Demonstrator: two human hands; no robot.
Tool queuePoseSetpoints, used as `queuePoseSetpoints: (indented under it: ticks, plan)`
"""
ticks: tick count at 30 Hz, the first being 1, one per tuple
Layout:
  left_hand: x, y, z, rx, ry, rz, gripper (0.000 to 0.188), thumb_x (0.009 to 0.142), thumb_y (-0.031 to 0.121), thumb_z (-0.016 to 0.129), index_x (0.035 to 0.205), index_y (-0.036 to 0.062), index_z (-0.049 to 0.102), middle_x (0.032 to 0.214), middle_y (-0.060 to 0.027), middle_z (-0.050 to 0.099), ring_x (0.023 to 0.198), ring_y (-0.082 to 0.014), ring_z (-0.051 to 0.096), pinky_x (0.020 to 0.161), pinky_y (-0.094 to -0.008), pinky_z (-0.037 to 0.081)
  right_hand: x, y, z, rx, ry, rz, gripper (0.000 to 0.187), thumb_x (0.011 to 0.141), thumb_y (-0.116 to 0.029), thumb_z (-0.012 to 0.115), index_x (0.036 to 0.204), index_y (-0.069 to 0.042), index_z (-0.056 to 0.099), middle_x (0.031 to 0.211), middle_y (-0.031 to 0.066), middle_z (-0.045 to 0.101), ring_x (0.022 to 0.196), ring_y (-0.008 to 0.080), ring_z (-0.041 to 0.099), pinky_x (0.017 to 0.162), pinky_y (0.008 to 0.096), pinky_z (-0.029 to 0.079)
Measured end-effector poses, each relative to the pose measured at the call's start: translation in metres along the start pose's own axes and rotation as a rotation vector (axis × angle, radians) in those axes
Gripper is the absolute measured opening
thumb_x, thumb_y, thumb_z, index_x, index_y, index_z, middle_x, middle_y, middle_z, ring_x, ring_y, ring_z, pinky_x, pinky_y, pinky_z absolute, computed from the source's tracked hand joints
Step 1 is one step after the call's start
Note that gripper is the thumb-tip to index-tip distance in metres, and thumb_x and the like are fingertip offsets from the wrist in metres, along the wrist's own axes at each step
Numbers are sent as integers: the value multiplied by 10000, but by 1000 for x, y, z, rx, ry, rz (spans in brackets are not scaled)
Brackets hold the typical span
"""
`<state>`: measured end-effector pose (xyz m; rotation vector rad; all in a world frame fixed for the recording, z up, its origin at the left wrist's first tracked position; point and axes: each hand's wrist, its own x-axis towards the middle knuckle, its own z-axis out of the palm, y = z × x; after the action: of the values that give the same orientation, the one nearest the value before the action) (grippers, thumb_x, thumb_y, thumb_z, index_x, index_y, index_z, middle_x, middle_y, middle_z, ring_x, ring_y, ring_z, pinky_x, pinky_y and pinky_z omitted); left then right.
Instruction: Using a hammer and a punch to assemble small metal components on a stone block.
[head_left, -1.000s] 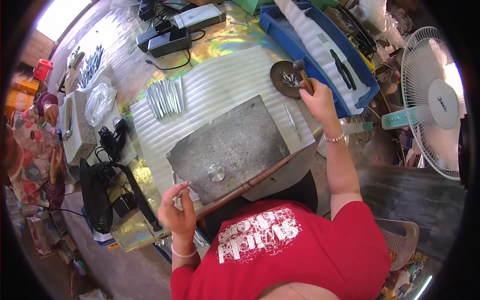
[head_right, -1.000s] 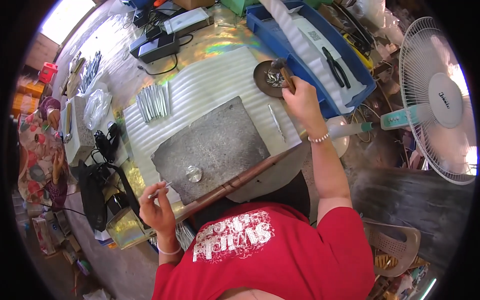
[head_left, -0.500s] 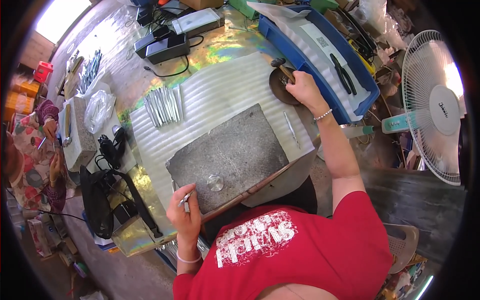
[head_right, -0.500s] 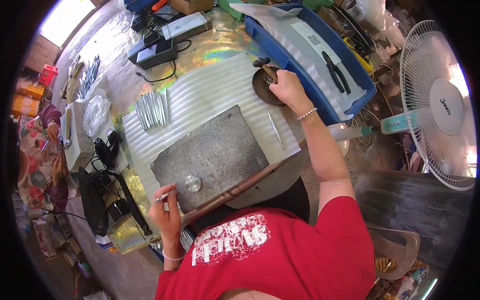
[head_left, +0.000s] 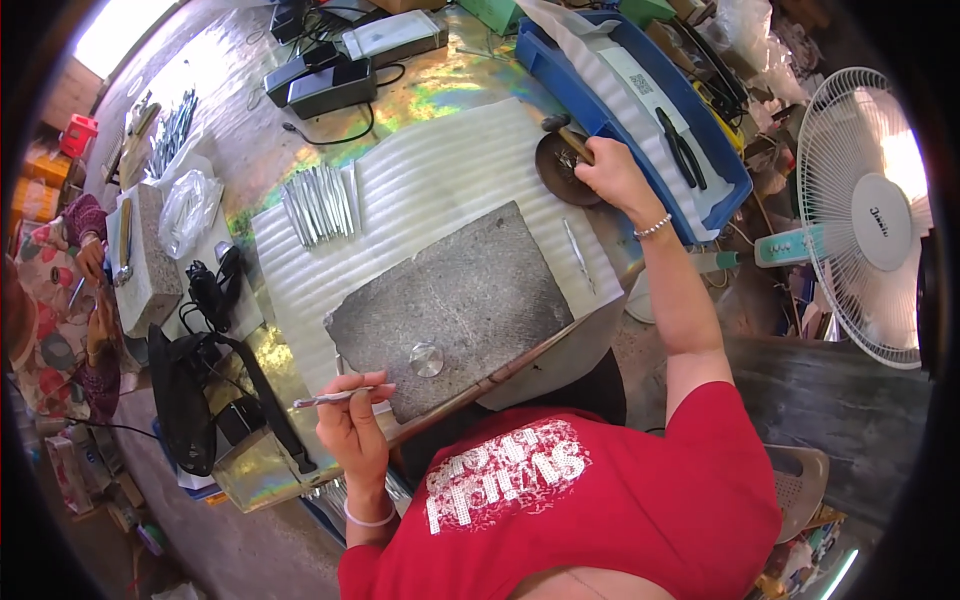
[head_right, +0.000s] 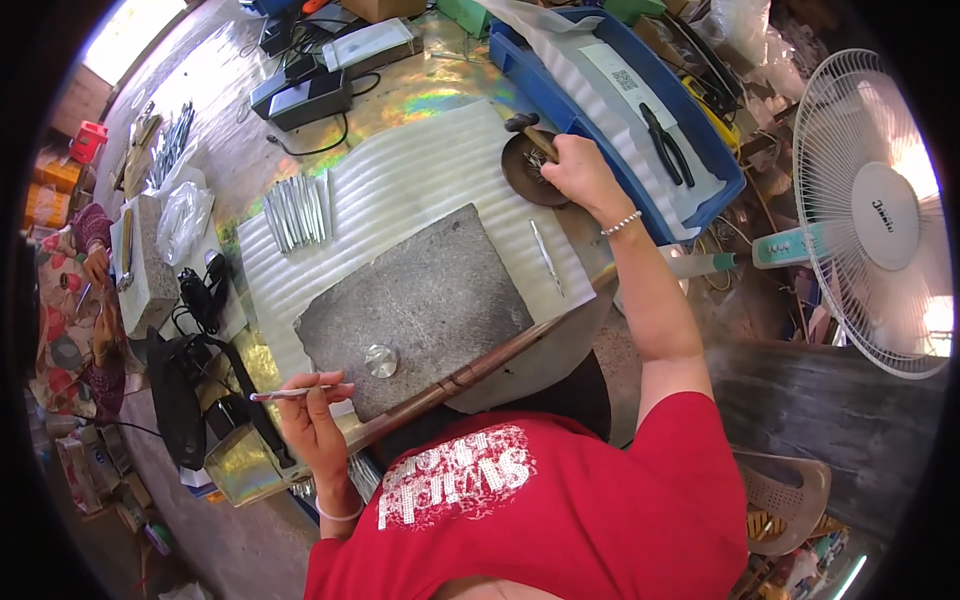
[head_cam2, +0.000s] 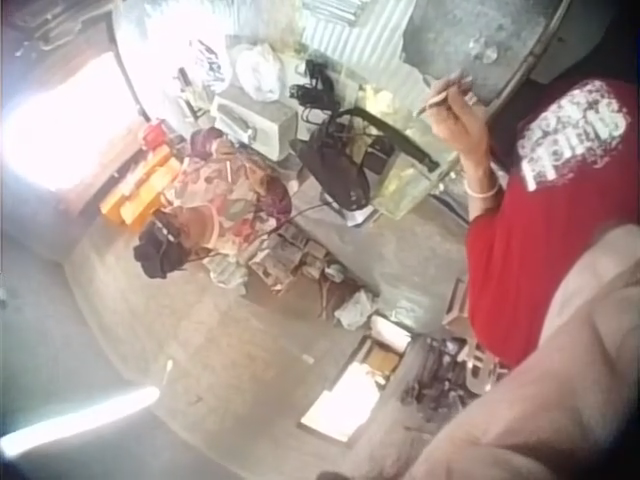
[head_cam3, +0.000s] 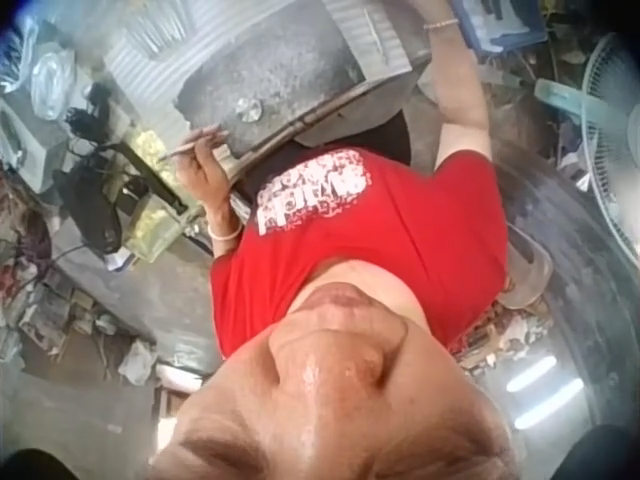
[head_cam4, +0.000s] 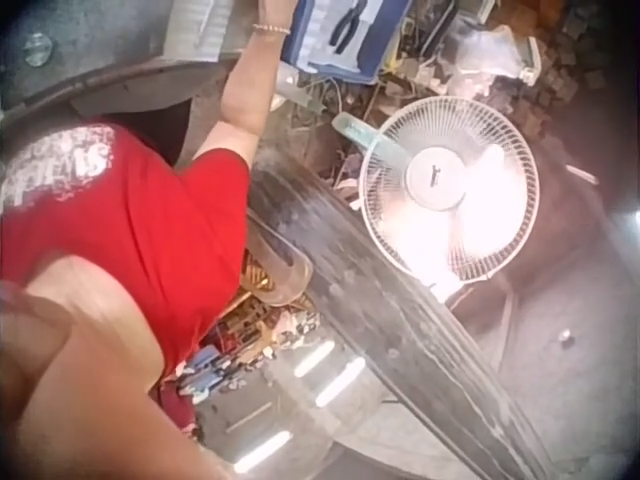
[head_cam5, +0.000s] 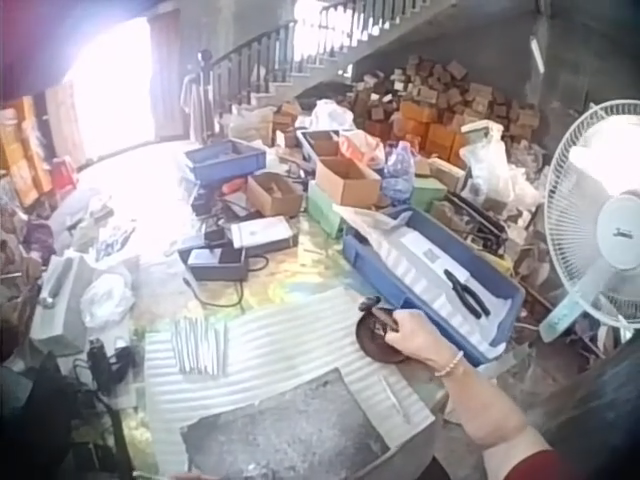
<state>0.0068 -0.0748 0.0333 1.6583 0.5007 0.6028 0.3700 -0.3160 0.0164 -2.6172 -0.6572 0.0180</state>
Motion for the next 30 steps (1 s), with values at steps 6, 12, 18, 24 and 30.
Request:
queuePoseSetpoints:
  ticks: [6,12,18,24,30]
  plan:
    - [-3,10,2,-216,-11,-76,210,918,16,501,1112,-27,433,915,-184,637,730,-224,659,669,-294,545,-10,0,-4,187,121,95,206,728,-145,607,779,52,574,732,232,598,708,374,597,644,393,468]
    - [-3,23,5,-298,-34,-201,225,898,1,527,1104,-29,442,890,-189,647,711,-236,666,654,-300,558,-15,8,1,487,183,95,187,753,-116,624,872,28,642,662,96,612,606,143,581,572,277,440]
    - [-4,22,6,-618,-169,-360,163,903,57,544,1018,-55,516,904,-191,653,720,-232,672,667,-318,570,-24,-15,-13,905,98,263,60,844,-63,592,853,-4,597,678,-2,581,496,6,411,430,171,302]
    - [2,14,26,-937,-240,-467,112,882,-34,487,973,-60,547,1006,-173,544,804,-286,673,664,-316,594,-63,-64,-23,1146,-24,297,79,869,-117,594,869,-53,547,615,-65,443,442,-1,357,373,161,268]
    - [4,9,42,-1199,-276,-615,131,900,52,547,1016,-9,536,911,-130,610,796,-234,673,660,-310,573,-137,-150,-31,1273,-558,324,60,859,-89,589,837,-35,575,718,-1,601,485,7,430,402,164,306]
